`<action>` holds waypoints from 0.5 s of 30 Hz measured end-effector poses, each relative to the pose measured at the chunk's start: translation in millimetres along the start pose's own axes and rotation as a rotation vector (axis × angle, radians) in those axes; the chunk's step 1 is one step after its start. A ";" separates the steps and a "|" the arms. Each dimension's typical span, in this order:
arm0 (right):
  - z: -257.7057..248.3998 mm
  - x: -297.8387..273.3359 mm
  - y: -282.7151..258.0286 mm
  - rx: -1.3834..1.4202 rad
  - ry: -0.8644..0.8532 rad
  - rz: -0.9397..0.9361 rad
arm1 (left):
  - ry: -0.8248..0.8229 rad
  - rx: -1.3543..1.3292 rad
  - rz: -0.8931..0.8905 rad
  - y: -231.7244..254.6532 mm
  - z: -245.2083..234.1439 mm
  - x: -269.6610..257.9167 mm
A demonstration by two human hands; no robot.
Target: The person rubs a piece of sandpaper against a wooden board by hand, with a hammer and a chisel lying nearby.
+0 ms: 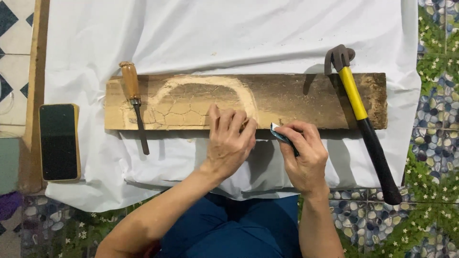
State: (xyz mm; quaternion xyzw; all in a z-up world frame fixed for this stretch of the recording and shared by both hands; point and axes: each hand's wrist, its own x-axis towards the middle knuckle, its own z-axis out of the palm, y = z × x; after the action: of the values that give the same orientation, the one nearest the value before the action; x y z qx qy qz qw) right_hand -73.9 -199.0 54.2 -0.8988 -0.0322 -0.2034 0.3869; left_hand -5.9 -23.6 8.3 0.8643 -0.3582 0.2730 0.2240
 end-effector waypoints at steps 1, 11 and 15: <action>-0.7 0.1 0.9 0.000 0.000 0.001 | -0.001 0.000 0.000 0.1 0.8 -1.7; -0.8 1.8 -2.4 0.022 0.004 -0.025 | 0.031 0.000 -0.033 1.9 7.6 -8.4; -5.2 0.6 -4.2 0.018 0.015 -0.022 | 0.047 -0.019 -0.097 1.1 15.9 -11.7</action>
State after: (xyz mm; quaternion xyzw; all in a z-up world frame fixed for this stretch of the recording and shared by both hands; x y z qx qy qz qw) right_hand -76.0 -199.8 60.5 -0.8933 -0.0408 -0.2142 0.3930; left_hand -8.7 -27.8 -10.9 0.8719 -0.3129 0.2784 0.2536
